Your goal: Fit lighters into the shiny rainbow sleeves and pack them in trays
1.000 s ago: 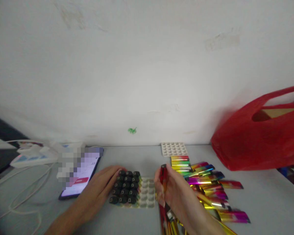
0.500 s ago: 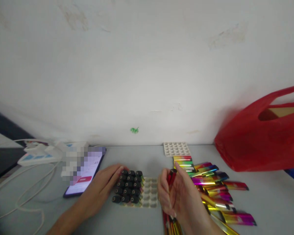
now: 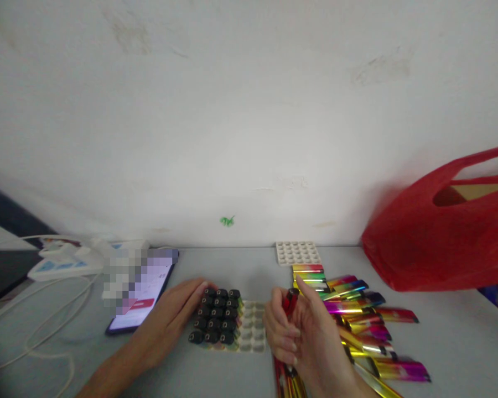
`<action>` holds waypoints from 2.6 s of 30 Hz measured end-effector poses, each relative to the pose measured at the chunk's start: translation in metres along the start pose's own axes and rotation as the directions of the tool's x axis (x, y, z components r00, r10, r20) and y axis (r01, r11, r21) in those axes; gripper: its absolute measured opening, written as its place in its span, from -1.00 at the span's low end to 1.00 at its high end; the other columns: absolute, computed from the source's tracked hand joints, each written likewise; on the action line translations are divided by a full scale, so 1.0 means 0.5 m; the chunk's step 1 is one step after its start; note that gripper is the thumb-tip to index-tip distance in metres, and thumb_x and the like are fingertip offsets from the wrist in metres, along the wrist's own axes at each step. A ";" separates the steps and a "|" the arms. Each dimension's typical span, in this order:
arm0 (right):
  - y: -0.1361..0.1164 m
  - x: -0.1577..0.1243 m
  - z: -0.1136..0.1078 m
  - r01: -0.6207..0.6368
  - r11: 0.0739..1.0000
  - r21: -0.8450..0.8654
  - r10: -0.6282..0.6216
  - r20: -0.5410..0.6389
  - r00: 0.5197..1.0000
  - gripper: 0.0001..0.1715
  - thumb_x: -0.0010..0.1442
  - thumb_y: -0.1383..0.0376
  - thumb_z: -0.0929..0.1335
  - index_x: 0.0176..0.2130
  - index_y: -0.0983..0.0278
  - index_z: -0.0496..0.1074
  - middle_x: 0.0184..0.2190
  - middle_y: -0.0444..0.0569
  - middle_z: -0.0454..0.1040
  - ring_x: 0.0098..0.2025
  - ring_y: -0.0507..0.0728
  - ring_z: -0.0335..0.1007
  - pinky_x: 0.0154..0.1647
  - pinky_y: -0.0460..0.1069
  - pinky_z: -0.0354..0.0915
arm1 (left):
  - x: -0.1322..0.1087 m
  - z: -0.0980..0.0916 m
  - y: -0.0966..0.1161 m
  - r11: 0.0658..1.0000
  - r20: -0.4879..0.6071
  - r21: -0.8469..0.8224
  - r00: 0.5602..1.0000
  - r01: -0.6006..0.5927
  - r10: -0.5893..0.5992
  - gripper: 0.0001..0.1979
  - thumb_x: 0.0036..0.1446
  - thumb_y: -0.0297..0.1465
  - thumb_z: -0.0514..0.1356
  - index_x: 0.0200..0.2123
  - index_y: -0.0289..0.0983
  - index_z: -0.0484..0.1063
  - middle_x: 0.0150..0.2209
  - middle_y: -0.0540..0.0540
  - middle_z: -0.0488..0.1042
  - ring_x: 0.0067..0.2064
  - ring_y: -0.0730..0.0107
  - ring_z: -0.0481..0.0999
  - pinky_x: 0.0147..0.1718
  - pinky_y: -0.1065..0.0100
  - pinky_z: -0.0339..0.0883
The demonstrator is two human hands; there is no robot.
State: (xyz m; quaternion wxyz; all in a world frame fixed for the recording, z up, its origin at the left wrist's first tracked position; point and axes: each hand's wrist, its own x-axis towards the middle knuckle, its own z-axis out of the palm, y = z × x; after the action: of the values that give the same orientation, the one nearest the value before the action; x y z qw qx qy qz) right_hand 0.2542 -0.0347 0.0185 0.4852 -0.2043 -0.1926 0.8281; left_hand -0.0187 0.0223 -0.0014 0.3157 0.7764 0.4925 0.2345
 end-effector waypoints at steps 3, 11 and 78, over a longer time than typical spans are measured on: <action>0.000 0.000 0.003 0.014 1.000 -0.007 -0.014 -0.008 1.000 -0.31 0.34 -0.21 0.40 -0.50 0.26 0.30 -0.57 -0.27 -0.03 -0.55 -0.02 -0.28 -0.56 -0.07 -0.20 | -0.002 0.001 -0.003 1.000 -0.004 0.000 1.000 -0.005 0.005 -0.55 0.58 -0.11 -0.11 -0.09 -0.18 0.51 -0.11 -0.15 0.61 -0.02 0.09 0.56 0.08 0.13 0.40; -0.004 -0.005 0.005 0.020 0.999 -0.043 -0.022 -0.031 0.999 -0.32 0.33 -0.21 0.39 -0.50 0.25 0.27 -0.56 -0.25 -0.03 -0.53 0.00 -0.27 -0.53 -0.05 -0.19 | -0.002 0.000 0.000 1.000 -0.009 0.006 1.000 -0.017 0.017 -0.55 0.58 -0.11 -0.10 -0.14 -0.17 0.51 -0.13 -0.13 0.60 -0.04 0.10 0.57 0.06 0.16 0.40; 0.024 0.015 -0.020 -0.075 0.994 -0.077 0.077 0.030 0.997 -0.36 0.32 -0.15 0.42 -0.48 0.22 0.19 -0.61 -0.33 -0.05 -0.62 -0.08 -0.27 -0.61 -0.12 -0.15 | 0.006 -0.003 -0.005 1.000 0.035 0.020 0.999 -0.010 0.010 -0.68 0.53 -0.19 0.03 -0.06 -0.18 0.54 -0.08 -0.16 0.63 -0.04 0.04 0.58 -0.03 0.15 0.37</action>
State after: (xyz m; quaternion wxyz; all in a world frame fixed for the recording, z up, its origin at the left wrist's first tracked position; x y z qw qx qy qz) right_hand 0.2473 -0.0324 0.0028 0.4420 -0.2160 -0.2238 0.8414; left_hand -0.0202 0.0260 -0.0021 0.3151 0.7859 0.4855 0.2175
